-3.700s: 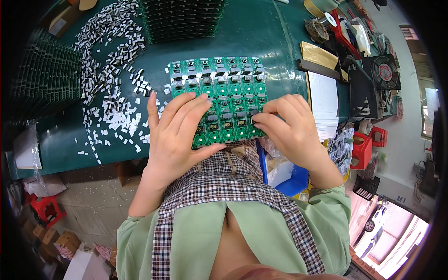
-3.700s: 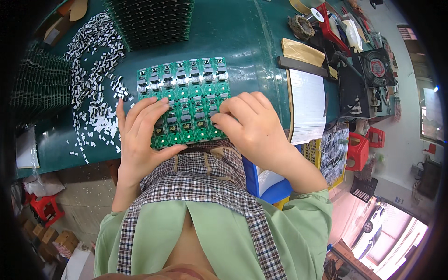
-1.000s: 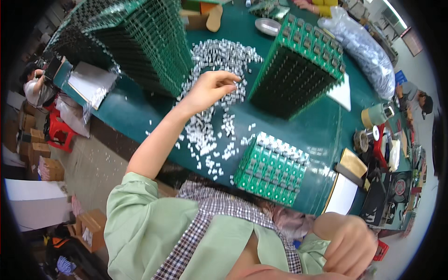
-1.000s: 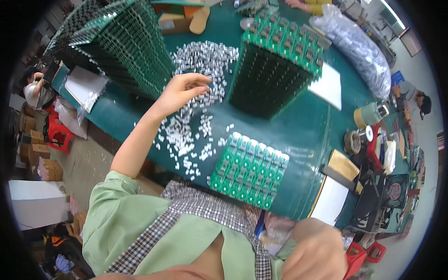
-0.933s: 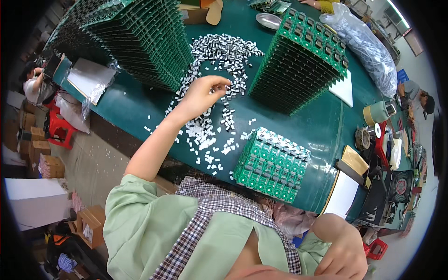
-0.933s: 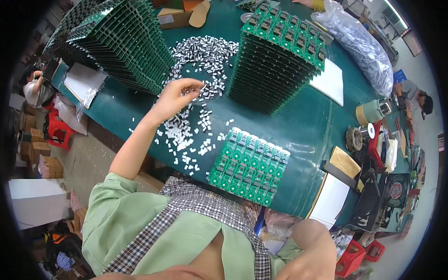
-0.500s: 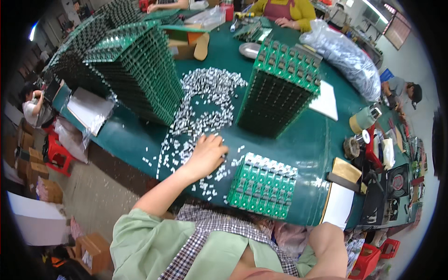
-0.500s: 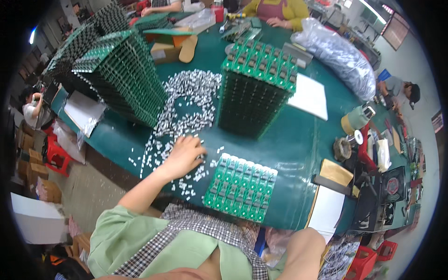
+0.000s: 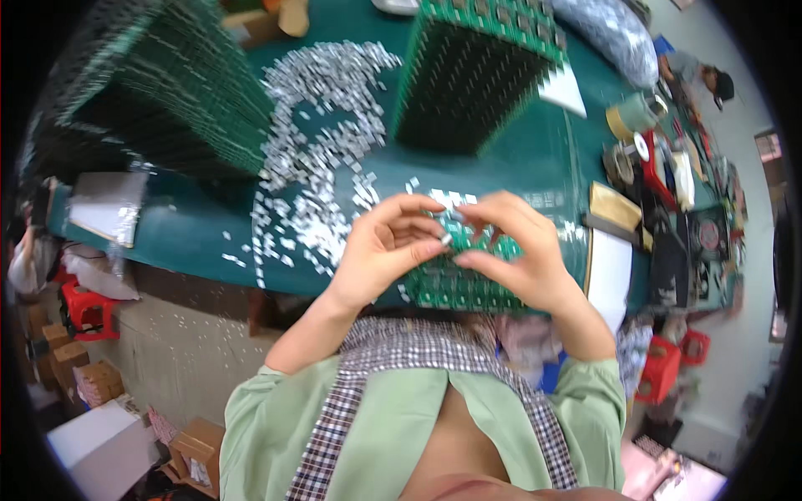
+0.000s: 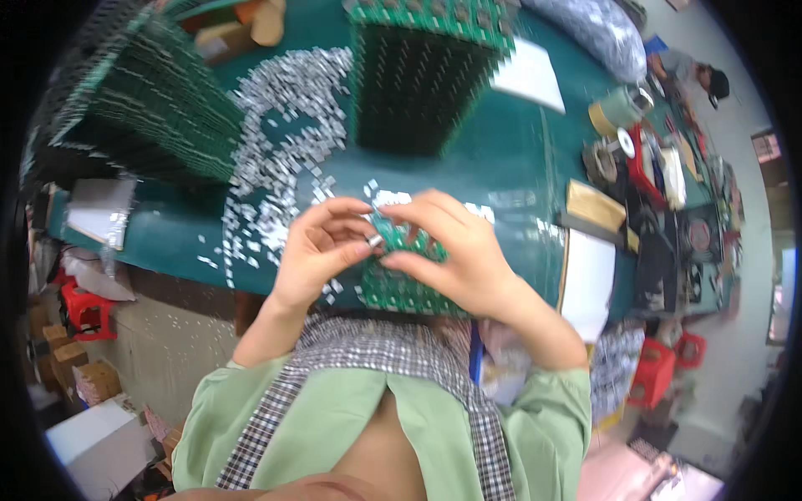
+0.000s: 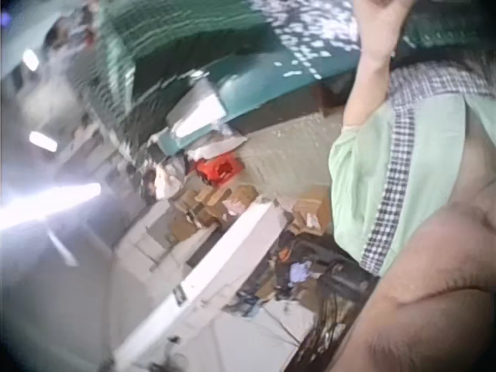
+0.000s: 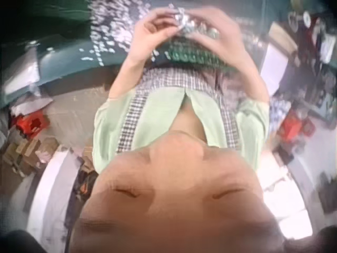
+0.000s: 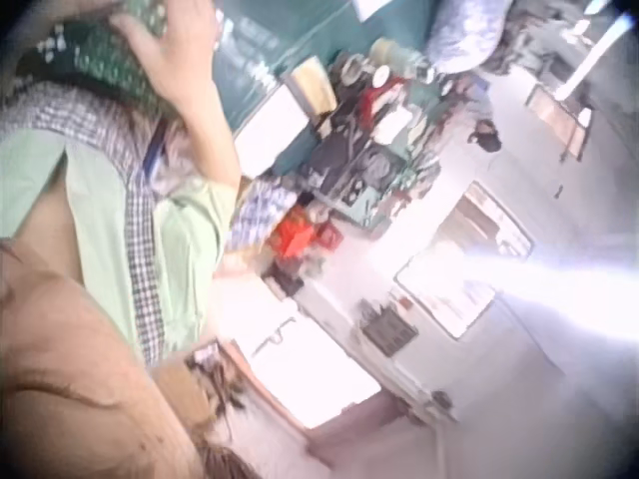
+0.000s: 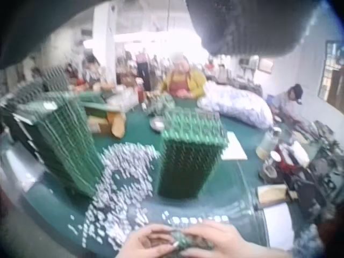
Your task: The person assembles printed circuit boards by peeling backing off small electronic components, inserting them into slots on the circuit boards by hand, and stacking the completed boards onto a pile.
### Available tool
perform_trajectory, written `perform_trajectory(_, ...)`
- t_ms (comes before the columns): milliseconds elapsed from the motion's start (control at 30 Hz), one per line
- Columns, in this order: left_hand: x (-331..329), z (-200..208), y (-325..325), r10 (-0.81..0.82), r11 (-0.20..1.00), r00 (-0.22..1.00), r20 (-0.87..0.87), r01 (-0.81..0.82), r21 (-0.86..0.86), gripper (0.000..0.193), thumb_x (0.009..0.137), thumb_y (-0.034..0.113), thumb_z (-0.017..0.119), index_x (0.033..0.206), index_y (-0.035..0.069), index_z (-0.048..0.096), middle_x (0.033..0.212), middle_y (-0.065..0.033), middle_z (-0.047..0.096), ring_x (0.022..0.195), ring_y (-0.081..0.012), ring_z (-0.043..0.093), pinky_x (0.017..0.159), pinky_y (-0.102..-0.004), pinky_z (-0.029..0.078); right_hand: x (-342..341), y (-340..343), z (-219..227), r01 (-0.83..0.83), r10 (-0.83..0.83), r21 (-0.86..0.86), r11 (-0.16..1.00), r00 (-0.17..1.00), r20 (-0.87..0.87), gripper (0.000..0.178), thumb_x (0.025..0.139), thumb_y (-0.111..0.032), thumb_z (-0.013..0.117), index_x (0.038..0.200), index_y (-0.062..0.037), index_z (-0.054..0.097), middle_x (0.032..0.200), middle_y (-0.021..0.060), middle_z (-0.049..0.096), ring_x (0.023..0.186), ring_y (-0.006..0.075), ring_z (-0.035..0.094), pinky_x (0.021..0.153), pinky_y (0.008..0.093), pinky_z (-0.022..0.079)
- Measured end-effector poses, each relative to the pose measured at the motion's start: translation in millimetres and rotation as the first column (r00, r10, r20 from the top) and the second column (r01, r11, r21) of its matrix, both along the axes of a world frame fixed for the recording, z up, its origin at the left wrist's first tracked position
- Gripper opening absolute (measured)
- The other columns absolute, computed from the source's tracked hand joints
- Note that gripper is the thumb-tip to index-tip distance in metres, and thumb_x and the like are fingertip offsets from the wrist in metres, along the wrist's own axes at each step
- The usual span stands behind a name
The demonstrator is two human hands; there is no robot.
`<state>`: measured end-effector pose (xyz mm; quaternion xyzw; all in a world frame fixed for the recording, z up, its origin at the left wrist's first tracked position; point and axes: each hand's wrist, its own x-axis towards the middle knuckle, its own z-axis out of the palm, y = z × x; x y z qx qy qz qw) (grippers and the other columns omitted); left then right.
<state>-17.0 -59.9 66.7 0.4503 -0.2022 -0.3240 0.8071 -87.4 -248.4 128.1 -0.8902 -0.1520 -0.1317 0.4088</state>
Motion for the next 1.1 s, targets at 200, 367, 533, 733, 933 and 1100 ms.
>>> perform_trajectory(200,-6.0,-26.4,-4.1,0.046,0.999,0.998,-0.048,-0.045,0.017,0.02,0.083,-0.003,0.064,0.102,-0.004,0.058,0.096,-0.0096,0.064,0.09,-0.0135,0.062,0.083,-0.0253,0.05,5.1,13.2,-42.4,0.042,-0.027,-0.104,0.994,0.99,0.142,0.025,0.069,-0.003,0.073,0.091,-0.004,0.063,0.087,0.0096,0.064,0.077,0.0237,0.064,0.065,0.0324,0.053)
perform_trajectory(367,-18.1,-28.2,3.0,0.134,0.983,0.989,0.064,-0.141,0.121,0.018,0.083,-0.001,0.065,0.1,-0.004,0.061,0.094,-0.0086,0.064,0.088,-0.0139,0.063,0.081,-0.0261,0.051,2.0,17.5,-41.7,0.061,-0.061,0.007,0.998,0.998,0.003,0.021,0.069,0.0,0.073,0.088,-0.0025,0.064,0.084,0.0106,0.064,0.078,0.0225,0.065,0.064,0.0286,0.053)
perform_trajectory(533,-21.9,-28.1,4.0,0.143,0.986,0.989,0.037,-0.146,0.082,0.017,0.082,-0.002,0.065,0.099,-0.003,0.062,0.094,-0.0086,0.065,0.085,-0.0144,0.063,0.079,-0.0268,0.051,-7.8,24.3,-39.9,0.163,-0.057,0.333,0.929,0.95,-0.308,0.017,0.077,-0.001,0.07,0.092,0.0015,0.064,0.091,0.011,0.065,0.085,0.0172,0.064,0.072,0.0278,0.055)
perform_trajectory(733,-16.5,-34.0,1.3,0.306,0.915,0.713,0.631,-0.404,0.012,0.017,0.072,-0.004,0.07,0.088,-0.001,0.065,0.083,-0.0111,0.065,0.075,-0.0225,0.064,0.066,-0.0294,0.051,-11.0,22.0,-40.8,0.417,0.207,0.704,0.575,0.758,-0.619,0.019,0.083,0.001,0.065,0.101,0.0065,0.06,0.096,0.0111,0.062,0.089,0.0161,0.064,0.08,0.0277,0.054)
perform_trajectory(933,-23.0,-37.4,2.7,0.369,0.881,0.661,0.653,-0.472,-0.021,0.016,0.068,-0.003,0.072,0.083,0.0,0.065,0.076,-0.0106,0.065,0.067,-0.0239,0.063,0.06,-0.0308,0.05,-21.2,34.9,-43.4,0.286,-0.032,0.581,0.762,0.913,-0.407,0.02,0.075,0.001,0.071,0.094,0.0026,0.064,0.092,0.0127,0.065,0.08,0.0176,0.065,0.068,0.0265,0.054)
perform_trajectory(1100,-22.2,-41.0,9.2,0.246,0.956,0.69,0.681,-0.29,-0.051,0.016,0.069,-0.002,0.071,0.081,0.0,0.061,0.076,-0.0108,0.061,0.067,-0.0261,0.061,0.059,-0.0329,0.049,-22.6,32.1,-44.7,0.065,-0.042,0.205,0.977,0.993,-0.112,0.02,0.068,0.001,0.075,0.086,-0.0014,0.065,0.082,0.01,0.066,0.072,0.0186,0.064,0.061,0.0262,0.051)
